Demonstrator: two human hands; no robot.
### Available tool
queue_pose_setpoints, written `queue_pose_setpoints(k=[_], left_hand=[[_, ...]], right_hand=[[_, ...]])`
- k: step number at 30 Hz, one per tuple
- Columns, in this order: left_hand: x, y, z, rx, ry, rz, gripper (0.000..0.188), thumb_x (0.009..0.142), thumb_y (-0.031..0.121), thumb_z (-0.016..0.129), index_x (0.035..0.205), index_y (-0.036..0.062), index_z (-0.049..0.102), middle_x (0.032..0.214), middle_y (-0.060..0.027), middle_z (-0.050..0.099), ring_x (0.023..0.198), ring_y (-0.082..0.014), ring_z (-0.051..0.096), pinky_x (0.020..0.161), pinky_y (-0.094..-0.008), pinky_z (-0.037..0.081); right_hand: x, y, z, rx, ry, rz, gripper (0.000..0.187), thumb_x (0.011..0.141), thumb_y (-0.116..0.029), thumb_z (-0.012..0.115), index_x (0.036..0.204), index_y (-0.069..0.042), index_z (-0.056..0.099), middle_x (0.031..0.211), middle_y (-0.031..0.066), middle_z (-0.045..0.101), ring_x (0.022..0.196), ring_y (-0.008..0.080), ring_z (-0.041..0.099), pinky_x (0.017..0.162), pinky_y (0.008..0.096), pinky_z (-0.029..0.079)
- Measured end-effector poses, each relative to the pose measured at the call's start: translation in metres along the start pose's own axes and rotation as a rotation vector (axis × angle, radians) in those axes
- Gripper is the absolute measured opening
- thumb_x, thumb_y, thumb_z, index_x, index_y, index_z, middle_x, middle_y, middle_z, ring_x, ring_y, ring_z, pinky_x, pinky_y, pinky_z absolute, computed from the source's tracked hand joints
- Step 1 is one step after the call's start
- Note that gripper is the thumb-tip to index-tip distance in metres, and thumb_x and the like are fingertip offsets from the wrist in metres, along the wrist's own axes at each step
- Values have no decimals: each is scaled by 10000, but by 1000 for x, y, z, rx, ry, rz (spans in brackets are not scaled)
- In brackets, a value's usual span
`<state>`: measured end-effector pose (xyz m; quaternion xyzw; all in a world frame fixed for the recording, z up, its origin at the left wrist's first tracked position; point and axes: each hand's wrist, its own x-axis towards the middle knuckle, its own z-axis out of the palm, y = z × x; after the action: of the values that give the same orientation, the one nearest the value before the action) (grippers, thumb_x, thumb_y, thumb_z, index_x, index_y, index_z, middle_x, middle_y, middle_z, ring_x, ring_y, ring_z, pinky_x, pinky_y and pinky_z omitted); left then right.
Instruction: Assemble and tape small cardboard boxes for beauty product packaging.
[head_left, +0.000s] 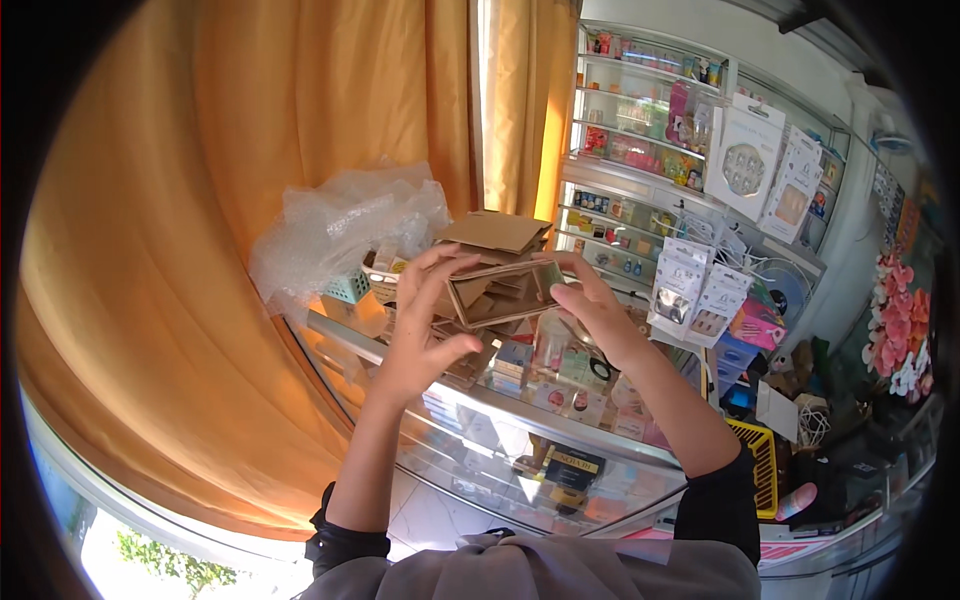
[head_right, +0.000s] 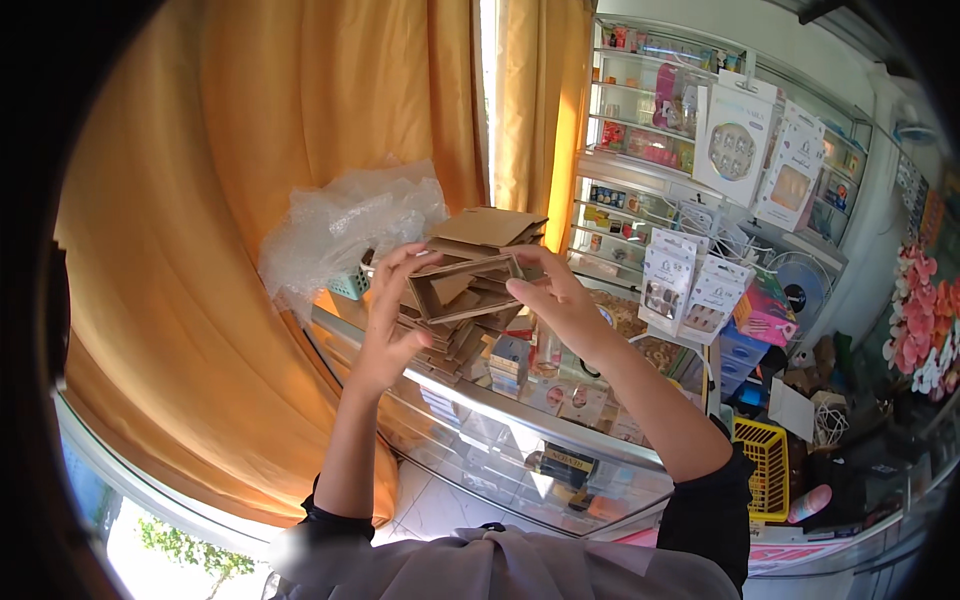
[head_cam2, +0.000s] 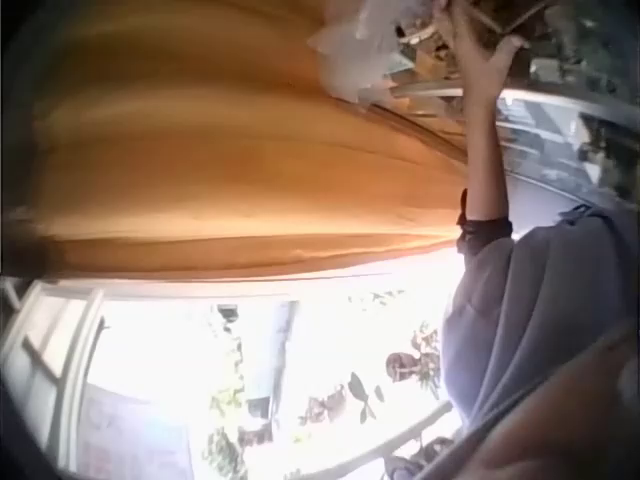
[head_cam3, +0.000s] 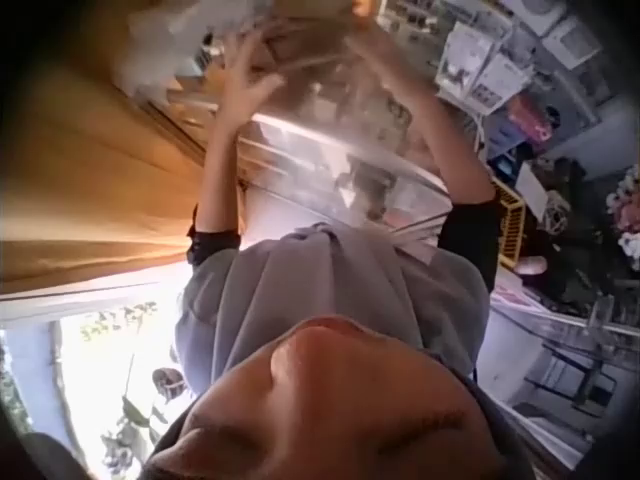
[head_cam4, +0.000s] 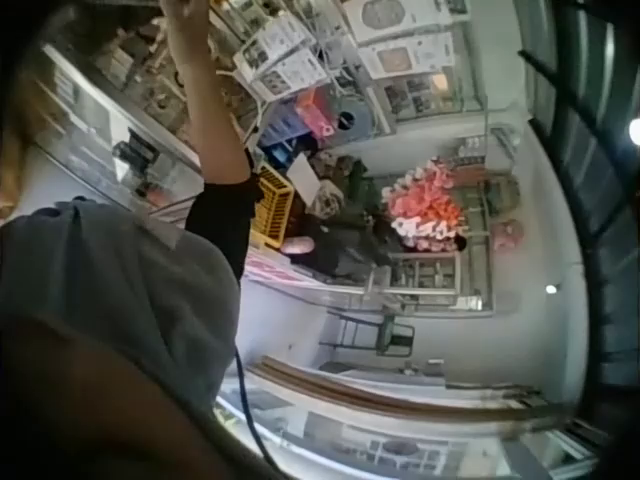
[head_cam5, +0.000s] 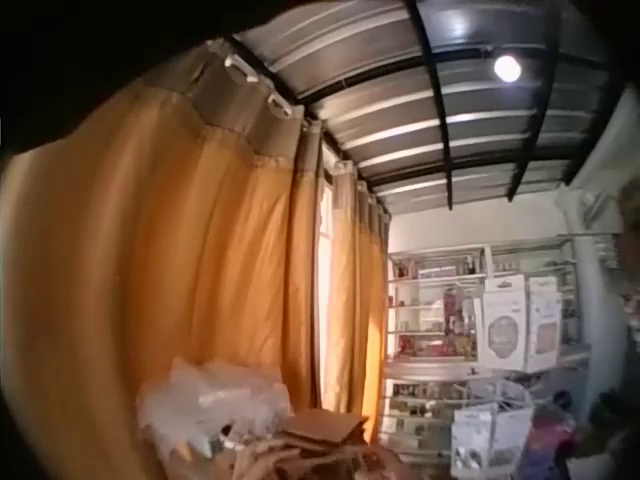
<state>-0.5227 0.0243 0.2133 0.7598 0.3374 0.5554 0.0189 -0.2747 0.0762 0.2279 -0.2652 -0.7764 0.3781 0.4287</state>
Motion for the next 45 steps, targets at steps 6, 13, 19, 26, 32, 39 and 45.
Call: queue_pose_setpoints(k=[6, 13, 19, 26, 32, 39, 45], left_hand=[[-23, 29, 60, -453, -239, -222, 927, 649, 119, 895, 1436, 83, 407, 1381, -111, 528, 1305, -233, 482, 1081, -364, 384], [-64, -1, 133, -669, -127, -518, 800, 651, 17, 876, 1345, 6, 477, 1305, -94, 567, 1204, -186, 546, 1049, -332, 434], [-75, -13, 151, -570, 100, -683, 538, 659, 12, 869, 1105, -29, 570, 1045, -76, 689, 929, -127, 642, 814, -275, 537], [-77, -12, 160, -464, 161, -678, 551, 673, 29, 870, 1132, -13, 569, 1006, -68, 684, 898, -117, 648, 731, -259, 547], [-68, -17, 166, -483, 160, -400, 844, 735, -1, 801, 1415, 50, 304, 1372, -119, 432, 1224, -213, 499, 974, -332, 476], [-73, -32, 172, -278, 0, -306, 984, 789, 103, 801, 1529, 38, 154, 1454, -186, 395, 1300, -281, 458, 1069, -391, 391], [-64, -17, 167, -549, 9, -485, 996, 849, 100, 741, 1559, 47, 45, 1518, -204, 318, 1337, -275, 416, 1101, -387, 348]], right_hand=[[-51, 25, -41, 116, -81, 374, 599, 967, -557, 459, 1380, -123, 462, 1243, 26, 547, 1117, 133, 498, 858, 311, 438], [-84, 76, -66, -36, -120, 560, 789, 967, -668, 342, 1410, -22, 445, 1377, 133, 518, 1214, 219, 511, 941, 375, 453], [-94, 100, -50, 6, -95, 271, 488, 929, -342, 649, 1247, 17, 556, 1143, 127, 653, 1050, 167, 621, 862, 332, 519], [-104, 108, -37, -12, 106, 76, 249, 822, -101, 785, 967, 47, 648, 878, 80, 700, 785, 124, 673, 692, 265, 553], [-102, 116, -38, 18, 245, 20, 303, 825, -75, 776, 1064, 31, 623, 960, 86, 694, 868, 121, 668, 710, 253, 557], [-93, 105, -25, -93, 321, -14, 462, 819, -182, 792, 1126, -6, 495, 996, 108, 622, 815, 151, 656, 632, 281, 575], [-84, 88, -10, -85, 267, 244, 559, 768, -205, 838, 1109, -46, 424, 1000, 77, 537, 912, 150, 574, 671, 271, 531]])
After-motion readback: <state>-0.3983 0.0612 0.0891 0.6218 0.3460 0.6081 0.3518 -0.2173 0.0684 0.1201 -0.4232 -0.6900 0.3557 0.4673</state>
